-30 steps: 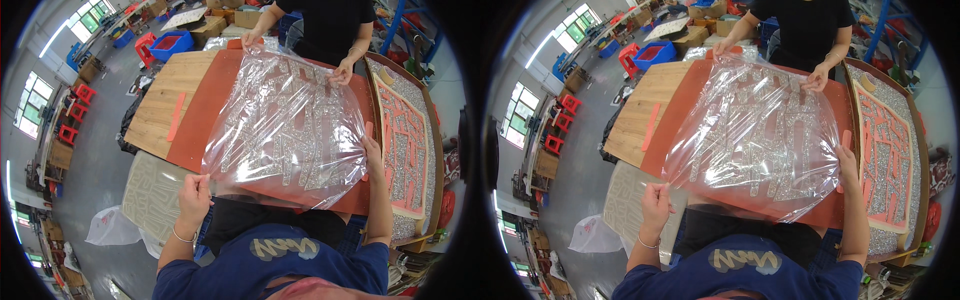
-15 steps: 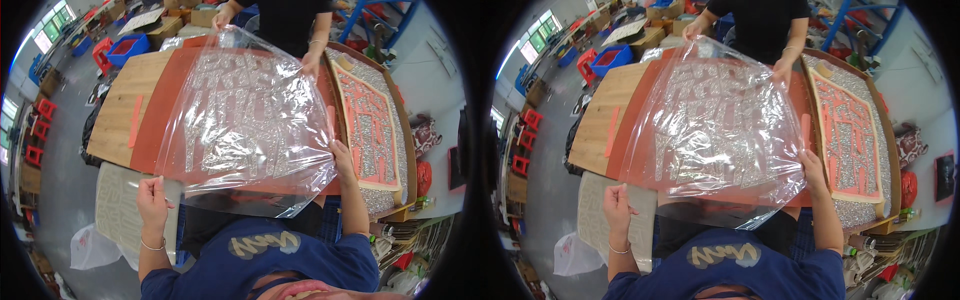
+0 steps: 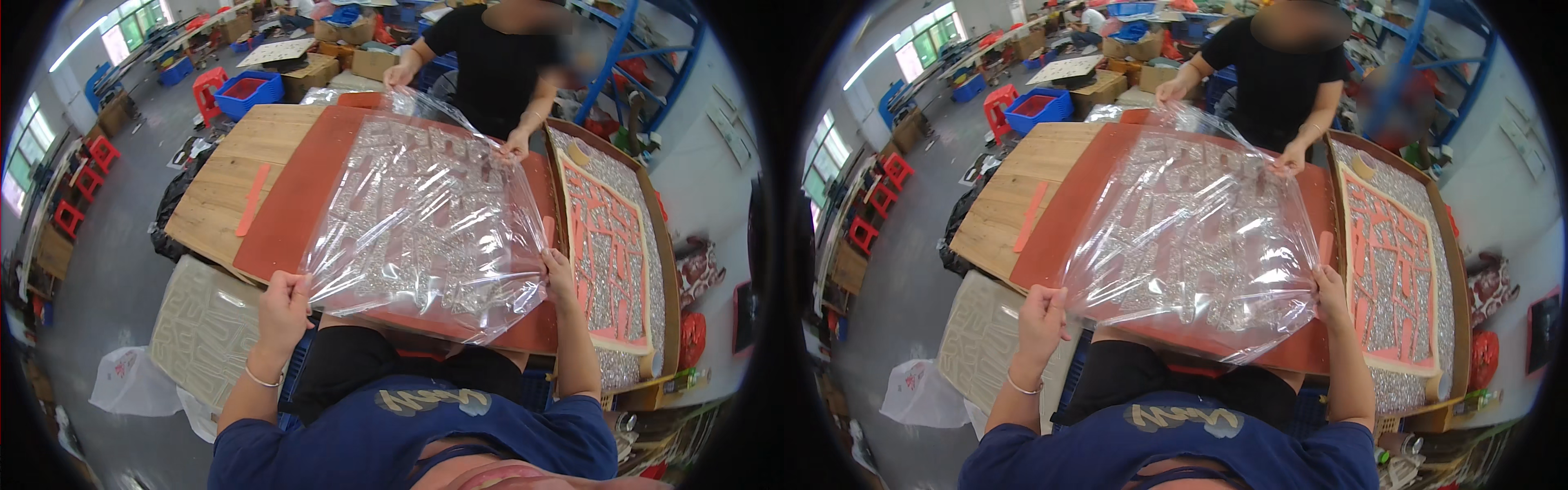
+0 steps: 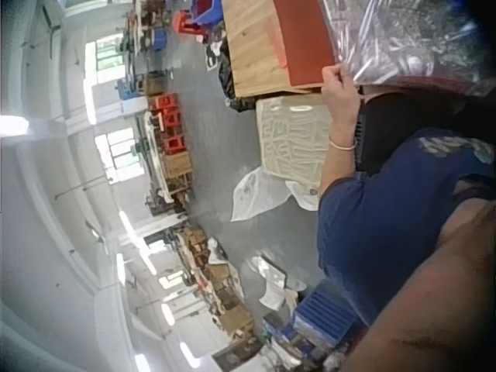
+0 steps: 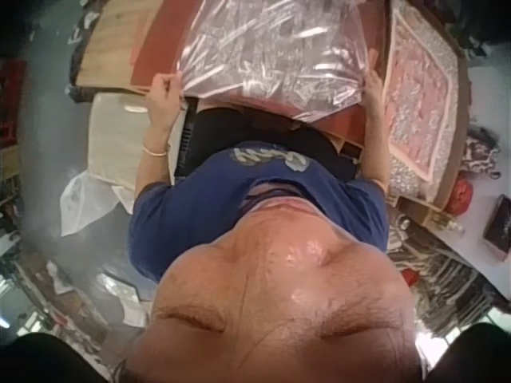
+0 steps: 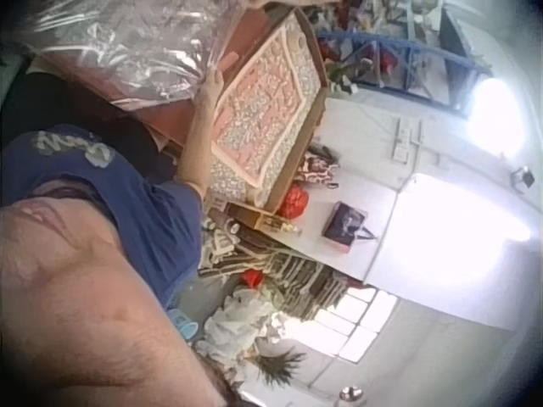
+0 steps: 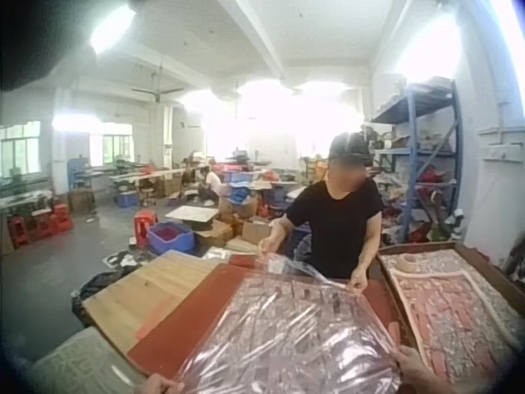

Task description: Applying a plastic adhesive layer to rhinestone-studded shoe component patterns.

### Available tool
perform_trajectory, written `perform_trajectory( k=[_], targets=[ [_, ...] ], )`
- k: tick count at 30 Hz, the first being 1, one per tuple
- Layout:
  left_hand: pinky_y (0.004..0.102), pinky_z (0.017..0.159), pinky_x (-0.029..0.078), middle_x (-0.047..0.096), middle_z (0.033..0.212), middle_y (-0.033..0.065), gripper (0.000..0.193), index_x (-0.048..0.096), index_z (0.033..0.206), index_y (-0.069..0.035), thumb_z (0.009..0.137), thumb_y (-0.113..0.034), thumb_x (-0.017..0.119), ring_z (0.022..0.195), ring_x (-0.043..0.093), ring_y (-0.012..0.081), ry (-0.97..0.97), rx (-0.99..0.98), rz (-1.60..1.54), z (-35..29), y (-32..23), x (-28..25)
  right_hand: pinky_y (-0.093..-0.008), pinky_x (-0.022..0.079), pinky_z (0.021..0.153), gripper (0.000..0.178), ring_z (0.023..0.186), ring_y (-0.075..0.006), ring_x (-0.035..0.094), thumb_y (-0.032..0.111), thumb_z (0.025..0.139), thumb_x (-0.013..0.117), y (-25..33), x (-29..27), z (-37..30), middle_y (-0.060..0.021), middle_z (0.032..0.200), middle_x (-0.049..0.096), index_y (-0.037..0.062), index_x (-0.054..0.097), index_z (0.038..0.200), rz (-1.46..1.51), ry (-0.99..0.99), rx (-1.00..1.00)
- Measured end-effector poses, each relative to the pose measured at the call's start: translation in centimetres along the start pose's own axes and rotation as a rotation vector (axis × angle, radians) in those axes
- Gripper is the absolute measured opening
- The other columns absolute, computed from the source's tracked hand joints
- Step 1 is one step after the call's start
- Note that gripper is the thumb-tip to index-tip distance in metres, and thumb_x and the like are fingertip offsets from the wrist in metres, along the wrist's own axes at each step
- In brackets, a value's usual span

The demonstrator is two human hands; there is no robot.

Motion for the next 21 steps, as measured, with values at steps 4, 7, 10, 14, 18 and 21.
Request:
perform_trajectory(
  k=[4,7,10,14,18,21],
  targets=[
    [0.0298,0.042,0.044,0.056,0.058,0.0107,0.020,0.050,0.083,0.001,0.087,-0.018,0.055,0.046,0.056,0.0168,-0.116,0.136,0.069,0.1,2.2,0.8,-0.0188,0.024,0.039,0.015,0.046,-0.0030,0.037,0.016,0.089,0.049,0.4,0.7,1.6,0.0033,0.061,0.047,0.0039,0.054,0.081,-0.077,0.030,0.001],
    [0.0341,0.045,0.044,0.058,0.062,0.0139,0.019,0.050,0.083,0.000,0.086,-0.017,0.056,0.049,0.059,0.0230,-0.094,0.045,0.070,0.2,4.0,0.3,-0.0191,0.028,0.040,0.014,0.048,-0.0035,0.039,0.016,0.089,0.050,0.6,1.3,2.9,0.0040,0.063,0.049,0.0034,0.056,0.084,-0.097,0.095,-0.029],
    [0.0224,0.037,0.041,0.053,0.056,0.0049,0.020,0.050,0.083,0.000,0.089,-0.019,0.054,0.041,0.050,0.0082,-0.103,0.189,0.127,0.4,4.9,0.4,-0.0220,0.045,0.055,0.019,0.064,-0.0083,0.055,0.014,0.090,0.048,0.5,1.2,3.5,-0.0014,0.078,0.059,-0.0003,0.057,0.097,-0.149,0.032,0.031],
    [0.0213,0.037,0.041,0.053,0.056,0.0044,0.019,0.050,0.083,0.000,0.089,-0.018,0.054,0.042,0.050,0.0072,-0.055,0.120,0.088,0.2,5.5,0.9,-0.0228,0.046,0.060,0.016,0.069,-0.0092,0.057,0.012,0.090,0.047,1.0,1.0,3.1,-0.0032,0.081,0.060,0.0001,0.057,0.094,0.014,0.101,0.000],
    [0.0215,0.037,0.040,0.052,0.054,0.0039,0.019,0.050,0.082,0.000,0.089,-0.018,0.055,0.043,0.050,0.0070,-0.079,0.011,-0.046,0.3,6.2,1.0,-0.0228,0.045,0.059,0.015,0.066,-0.0085,0.054,0.012,0.090,0.048,2.1,1.7,1.4,-0.0016,0.077,0.057,-0.0002,0.056,0.092,-0.094,-0.019,0.031],
    [0.0218,0.037,0.038,0.052,0.052,0.0041,0.021,0.049,0.081,0.000,0.088,-0.019,0.055,0.042,0.050,0.0072,-0.152,-0.005,-0.055,0.6,6.5,0.5,-0.0201,0.041,0.050,0.016,0.056,-0.0052,0.049,0.016,0.090,0.049,2.2,2.5,-0.4,0.0017,0.068,0.052,0.0021,0.056,0.088,-0.017,0.038,0.044]
  ],
)
Point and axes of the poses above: each hand's wrist, its own z-axis towards the middle knuckle, its own x-axis out of the palm, y = z × x, the point moved 1 cm from there along z, towards the middle knuckle
